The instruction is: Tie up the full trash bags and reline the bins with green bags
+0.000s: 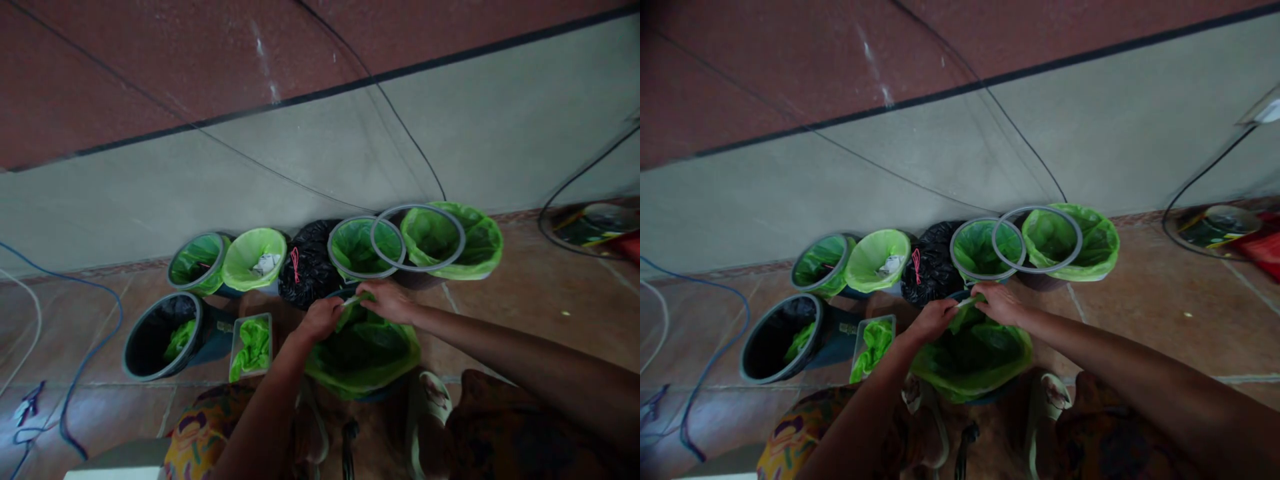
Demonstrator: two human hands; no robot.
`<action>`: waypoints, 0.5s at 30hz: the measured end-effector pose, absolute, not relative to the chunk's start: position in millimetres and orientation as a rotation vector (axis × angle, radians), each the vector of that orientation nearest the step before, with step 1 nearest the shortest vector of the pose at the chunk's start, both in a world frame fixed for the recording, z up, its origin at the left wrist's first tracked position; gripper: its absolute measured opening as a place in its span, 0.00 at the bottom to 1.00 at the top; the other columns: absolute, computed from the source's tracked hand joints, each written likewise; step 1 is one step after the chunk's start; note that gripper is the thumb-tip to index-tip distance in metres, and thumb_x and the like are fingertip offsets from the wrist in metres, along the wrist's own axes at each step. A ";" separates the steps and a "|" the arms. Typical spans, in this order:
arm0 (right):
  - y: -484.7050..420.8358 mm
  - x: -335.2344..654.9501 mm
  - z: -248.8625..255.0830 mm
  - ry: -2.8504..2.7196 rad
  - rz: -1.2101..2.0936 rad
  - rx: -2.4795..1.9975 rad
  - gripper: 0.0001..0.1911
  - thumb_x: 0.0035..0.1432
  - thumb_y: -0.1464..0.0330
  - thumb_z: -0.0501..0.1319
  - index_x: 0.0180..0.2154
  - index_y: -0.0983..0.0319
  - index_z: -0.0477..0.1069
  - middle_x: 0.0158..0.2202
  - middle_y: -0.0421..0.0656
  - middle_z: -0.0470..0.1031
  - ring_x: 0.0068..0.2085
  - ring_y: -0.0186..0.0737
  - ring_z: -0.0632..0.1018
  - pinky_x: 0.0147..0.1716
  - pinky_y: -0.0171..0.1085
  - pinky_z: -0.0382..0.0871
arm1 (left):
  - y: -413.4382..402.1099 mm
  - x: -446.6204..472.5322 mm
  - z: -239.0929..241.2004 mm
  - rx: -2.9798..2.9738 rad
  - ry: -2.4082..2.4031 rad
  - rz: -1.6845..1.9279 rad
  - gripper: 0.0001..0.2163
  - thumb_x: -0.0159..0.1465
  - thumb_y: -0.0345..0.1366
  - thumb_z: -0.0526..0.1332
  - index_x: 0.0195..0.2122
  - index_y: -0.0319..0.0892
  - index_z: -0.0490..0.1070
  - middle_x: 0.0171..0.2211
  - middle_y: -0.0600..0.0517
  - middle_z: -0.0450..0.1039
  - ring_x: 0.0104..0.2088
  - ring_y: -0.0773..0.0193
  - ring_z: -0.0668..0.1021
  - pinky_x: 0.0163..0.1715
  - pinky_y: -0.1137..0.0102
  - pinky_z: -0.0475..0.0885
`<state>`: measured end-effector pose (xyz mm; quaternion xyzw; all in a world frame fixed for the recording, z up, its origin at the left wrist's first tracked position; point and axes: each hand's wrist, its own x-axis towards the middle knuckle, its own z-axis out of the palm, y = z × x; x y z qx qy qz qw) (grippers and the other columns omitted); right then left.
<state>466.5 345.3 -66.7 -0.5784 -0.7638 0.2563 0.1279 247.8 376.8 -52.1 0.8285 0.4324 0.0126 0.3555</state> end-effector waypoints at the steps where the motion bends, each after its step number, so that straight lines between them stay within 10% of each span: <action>1: 346.1 469.3 -66.3 -2.221 0.788 -1.688 0.08 0.60 0.70 0.60 0.41 0.60 0.75 0.38 0.43 0.80 0.40 0.40 0.79 0.41 0.36 0.66 | 378.2 246.2 -52.5 2.143 1.122 0.026 0.13 0.69 0.37 0.52 0.37 0.41 0.77 0.31 0.54 0.77 0.32 0.67 0.74 0.35 0.74 0.65; 8: 347.8 481.5 -76.2 -2.084 0.812 -1.846 0.15 0.61 0.70 0.58 0.50 0.61 0.74 0.36 0.43 0.80 0.36 0.39 0.78 0.36 0.34 0.64 | 381.4 236.3 -55.9 2.110 1.486 -0.038 0.13 0.68 0.35 0.54 0.44 0.43 0.78 0.41 0.48 0.81 0.41 0.62 0.79 0.42 0.72 0.68; 15: 345.0 482.7 -99.0 -2.066 0.775 -2.109 0.11 0.62 0.70 0.56 0.36 0.61 0.78 0.36 0.45 0.81 0.39 0.41 0.78 0.37 0.34 0.64 | 385.5 235.6 -73.1 1.948 1.739 -0.040 0.12 0.69 0.39 0.55 0.45 0.43 0.78 0.44 0.46 0.82 0.45 0.60 0.80 0.43 0.71 0.68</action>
